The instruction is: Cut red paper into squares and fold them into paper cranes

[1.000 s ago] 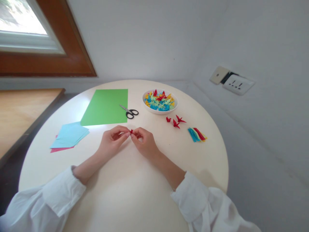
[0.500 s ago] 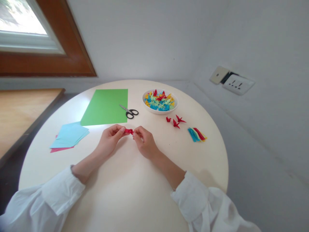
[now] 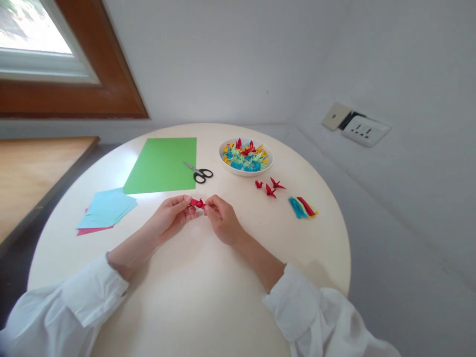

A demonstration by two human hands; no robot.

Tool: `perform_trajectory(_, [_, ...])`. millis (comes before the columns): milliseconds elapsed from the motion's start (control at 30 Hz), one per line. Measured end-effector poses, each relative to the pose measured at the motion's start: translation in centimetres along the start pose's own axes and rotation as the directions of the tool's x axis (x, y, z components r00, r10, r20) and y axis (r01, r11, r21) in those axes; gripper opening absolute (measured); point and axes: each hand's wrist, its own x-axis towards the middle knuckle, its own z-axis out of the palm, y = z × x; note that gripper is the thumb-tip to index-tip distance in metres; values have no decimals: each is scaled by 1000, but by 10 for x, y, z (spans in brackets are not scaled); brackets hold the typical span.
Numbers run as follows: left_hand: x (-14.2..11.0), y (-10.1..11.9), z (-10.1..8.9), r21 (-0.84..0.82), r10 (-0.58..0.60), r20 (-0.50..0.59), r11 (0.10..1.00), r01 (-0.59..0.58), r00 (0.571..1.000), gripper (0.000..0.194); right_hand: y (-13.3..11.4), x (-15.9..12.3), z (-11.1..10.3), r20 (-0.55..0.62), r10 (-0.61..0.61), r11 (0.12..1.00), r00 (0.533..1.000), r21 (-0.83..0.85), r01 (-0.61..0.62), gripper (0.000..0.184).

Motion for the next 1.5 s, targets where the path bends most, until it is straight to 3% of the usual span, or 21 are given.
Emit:
perform_trajectory(400, [4,0,-2,-63,-76,-41,995,73,996,20,6,1,4,-30,3,1000,1000,-7,-3,14])
perform_trajectory(533, [6,0,-2,-106,-76,-104,992,65,992,22,3,7,-7,-148,-2,999,989,-54,-6,16])
perform_trajectory(633, [8,1,-2,-130,-88,-140,989,70,986,26,-1,15,-38,-334,-77,984,939,-178,17,19])
perform_trajectory(700, [9,1,-3,-140,-97,-133,987,78,986,26,-3,19,-66,-444,-145,943,884,-333,-12,18])
perform_trajectory(767, [10,1,-3,-146,-105,-122,986,87,987,26,-2,19,-94,-481,-171,851,860,-512,-117,18])
perform_trajectory(867, [12,1,-5,-159,-119,-125,982,99,985,26,4,13,-122,-487,52,586,872,-692,-422,24])
perform_trajectory(900, [13,1,-5,-168,-125,-129,980,103,984,26,8,10,-126,-480,84,552,873,-707,-442,24])
perform_trajectory(1067, [15,1,-6,-201,-141,-141,973,111,980,24,22,0,-122,-411,135,476,902,-771,-423,19])
perform_trajectory(1267, [14,4,-3,-208,-154,-134,970,124,979,25,27,0,-117,-393,96,431,915,-812,-394,17])
perform_trajectory(1500, [13,5,-2,-219,-158,-147,968,124,976,25,23,-2,-131,-457,3,407,889,-812,-419,21])
